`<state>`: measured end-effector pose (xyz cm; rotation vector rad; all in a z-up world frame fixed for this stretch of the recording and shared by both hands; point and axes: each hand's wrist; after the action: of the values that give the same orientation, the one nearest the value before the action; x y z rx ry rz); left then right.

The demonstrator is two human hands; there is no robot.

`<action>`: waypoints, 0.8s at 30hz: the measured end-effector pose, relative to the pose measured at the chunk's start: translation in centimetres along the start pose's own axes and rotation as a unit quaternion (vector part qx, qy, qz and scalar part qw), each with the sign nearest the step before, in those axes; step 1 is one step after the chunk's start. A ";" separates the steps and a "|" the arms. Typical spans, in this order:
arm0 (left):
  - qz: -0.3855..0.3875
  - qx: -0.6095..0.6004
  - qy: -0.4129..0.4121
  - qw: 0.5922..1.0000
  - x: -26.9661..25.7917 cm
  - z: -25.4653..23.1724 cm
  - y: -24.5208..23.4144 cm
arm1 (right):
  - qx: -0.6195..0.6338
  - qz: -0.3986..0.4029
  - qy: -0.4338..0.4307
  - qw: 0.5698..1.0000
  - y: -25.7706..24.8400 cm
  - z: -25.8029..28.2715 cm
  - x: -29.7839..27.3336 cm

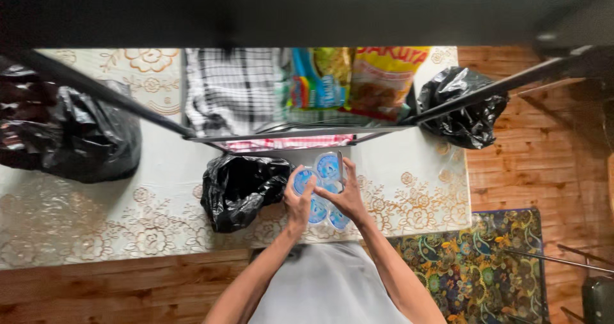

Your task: The person unpacks spoons from a plastic bag and places them into a storage cart, then removes plastic water cups from the bag and arranges them inside the cart.

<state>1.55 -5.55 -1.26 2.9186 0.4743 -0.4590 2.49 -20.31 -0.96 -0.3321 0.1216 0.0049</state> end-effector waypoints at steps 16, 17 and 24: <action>-0.152 0.205 0.152 0.955 -1.2 -1.0 -1.9 | 0.037 -0.169 0.026 0.985 3.0 -0.1 -1.0; -0.138 0.223 0.220 0.940 -1.3 -1.1 -2.2 | 0.038 -0.167 0.024 0.985 3.1 0.1 -0.7; -0.042 0.229 0.205 0.951 -2.4 -2.6 -4.3 | -0.108 -0.168 0.014 0.980 2.7 0.7 -1.3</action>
<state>-1.30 -1.68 1.53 3.4711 0.6171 0.0527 1.26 -17.47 -1.06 -0.5668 0.0917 -0.3228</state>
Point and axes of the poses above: each hand's wrist, its own x-axis towards the middle knuckle, its own y-axis out of the palm, z = x × y, and after that the axes turned 8 degrees about -x, right-handed
